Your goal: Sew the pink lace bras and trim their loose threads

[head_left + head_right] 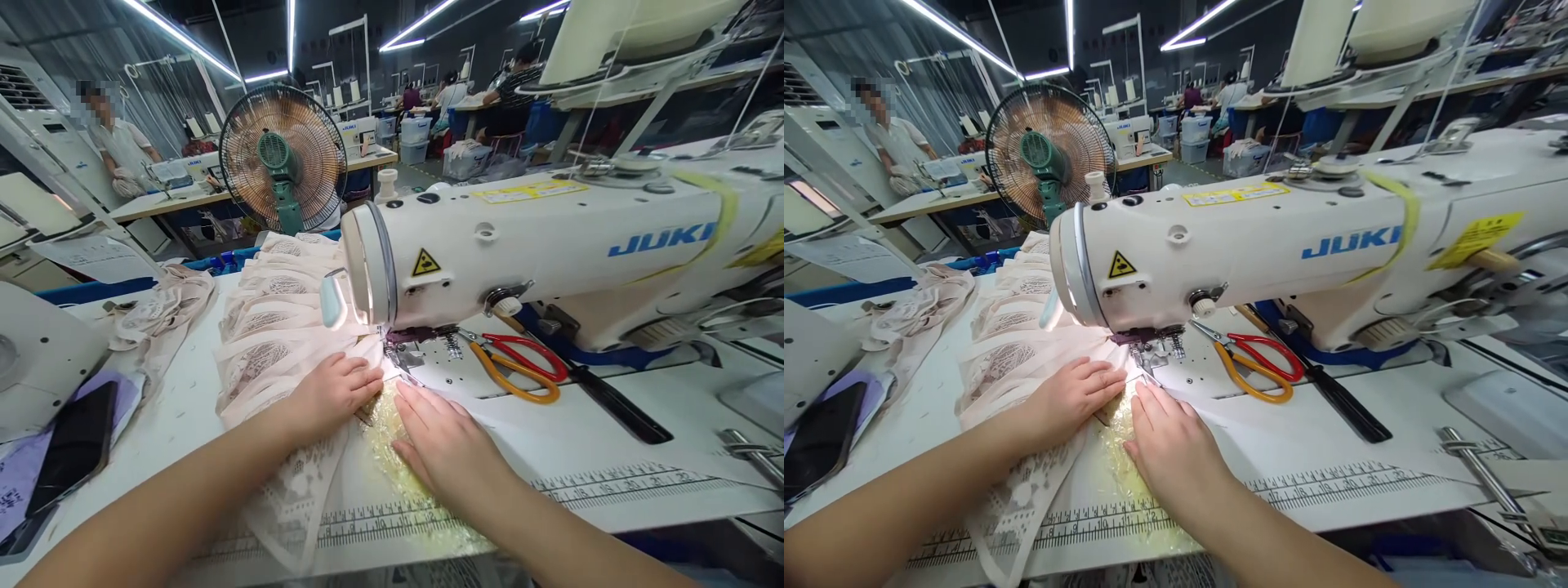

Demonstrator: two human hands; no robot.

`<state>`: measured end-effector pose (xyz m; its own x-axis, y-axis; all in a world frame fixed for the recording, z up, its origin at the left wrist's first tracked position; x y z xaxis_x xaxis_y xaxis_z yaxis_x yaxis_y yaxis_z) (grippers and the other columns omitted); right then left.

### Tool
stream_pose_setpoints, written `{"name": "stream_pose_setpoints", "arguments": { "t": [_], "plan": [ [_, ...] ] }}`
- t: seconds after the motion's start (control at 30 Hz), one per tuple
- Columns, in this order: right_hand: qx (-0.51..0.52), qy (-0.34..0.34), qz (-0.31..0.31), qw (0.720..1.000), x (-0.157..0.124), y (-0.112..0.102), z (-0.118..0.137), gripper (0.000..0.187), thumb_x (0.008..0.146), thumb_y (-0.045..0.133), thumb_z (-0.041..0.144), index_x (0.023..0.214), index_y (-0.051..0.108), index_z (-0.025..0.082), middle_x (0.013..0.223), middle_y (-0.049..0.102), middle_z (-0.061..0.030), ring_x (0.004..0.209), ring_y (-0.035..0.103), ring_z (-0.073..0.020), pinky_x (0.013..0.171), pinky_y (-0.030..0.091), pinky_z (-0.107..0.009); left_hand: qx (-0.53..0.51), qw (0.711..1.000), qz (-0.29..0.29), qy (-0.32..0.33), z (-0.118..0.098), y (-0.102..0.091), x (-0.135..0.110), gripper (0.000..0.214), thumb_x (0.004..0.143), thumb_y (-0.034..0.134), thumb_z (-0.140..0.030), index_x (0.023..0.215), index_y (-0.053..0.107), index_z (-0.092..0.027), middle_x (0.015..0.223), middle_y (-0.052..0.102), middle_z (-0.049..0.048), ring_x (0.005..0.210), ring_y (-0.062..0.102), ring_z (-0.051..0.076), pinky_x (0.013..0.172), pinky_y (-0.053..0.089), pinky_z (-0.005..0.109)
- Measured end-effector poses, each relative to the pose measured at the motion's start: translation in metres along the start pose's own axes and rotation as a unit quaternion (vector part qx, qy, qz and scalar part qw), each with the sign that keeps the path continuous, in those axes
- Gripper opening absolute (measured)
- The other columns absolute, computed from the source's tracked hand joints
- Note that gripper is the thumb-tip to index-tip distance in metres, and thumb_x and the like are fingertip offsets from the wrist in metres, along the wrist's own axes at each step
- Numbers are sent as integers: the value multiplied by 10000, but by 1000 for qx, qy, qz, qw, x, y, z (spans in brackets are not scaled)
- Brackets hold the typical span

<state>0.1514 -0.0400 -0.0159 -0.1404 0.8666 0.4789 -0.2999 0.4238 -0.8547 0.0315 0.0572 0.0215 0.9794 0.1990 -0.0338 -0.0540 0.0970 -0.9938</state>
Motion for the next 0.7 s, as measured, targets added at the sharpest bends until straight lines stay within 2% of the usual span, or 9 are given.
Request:
{"name": "stream_pose_setpoints", "arguments": {
  "t": [0.13,0.3,0.47,0.6,0.7],
  "plan": [
    [-16,8,24,1000,7,0,-2,376,803,544,233,1140,607,77,1237,582,-132,981,593,-262,762,502,-361,-1,998,-25,50,18,-3,8,288,924,399,-168,1136,591,-203,1204,622,22,1147,514,227,994,371,454],
    [-37,2,59,998,18,4,2,428,798,580,270,1166,595,52,1207,597,-160,901,631,-252,673,536,-316,-32,994,-43,100,21,-7,16,272,919,409,-184,1071,633,-195,1132,662,61,1095,550,217,940,434,415],
    [-50,24,102,993,23,3,3,409,766,630,279,1114,636,65,1192,608,-153,815,662,-242,564,539,-282,-38,994,-44,88,20,-10,20,281,922,388,-191,1029,645,-151,1134,646,120,1036,575,220,879,480,391],
    [-43,34,129,990,23,3,2,405,784,611,276,1133,622,71,1235,574,-156,822,667,-244,554,544,-285,-60,992,-49,102,20,-8,19,257,912,407,-170,1024,638,-161,1138,651,85,1142,512,232,969,429,423],
    [-34,36,129,990,23,4,1,392,787,599,266,1126,624,69,1240,568,-165,832,668,-245,563,544,-285,-80,989,-55,108,22,-5,18,262,901,405,-144,1043,626,-146,1134,654,89,1126,529,226,957,451,402]
  ]
}}
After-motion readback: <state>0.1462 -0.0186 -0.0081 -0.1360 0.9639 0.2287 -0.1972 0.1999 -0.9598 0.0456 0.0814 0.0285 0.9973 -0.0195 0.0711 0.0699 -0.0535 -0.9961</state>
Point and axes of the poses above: each hand's wrist, its own x-axis towards the middle knuckle, its own y-axis out of the palm, z = x × y, the point moved 4 cm from there along x, towards the middle knuckle
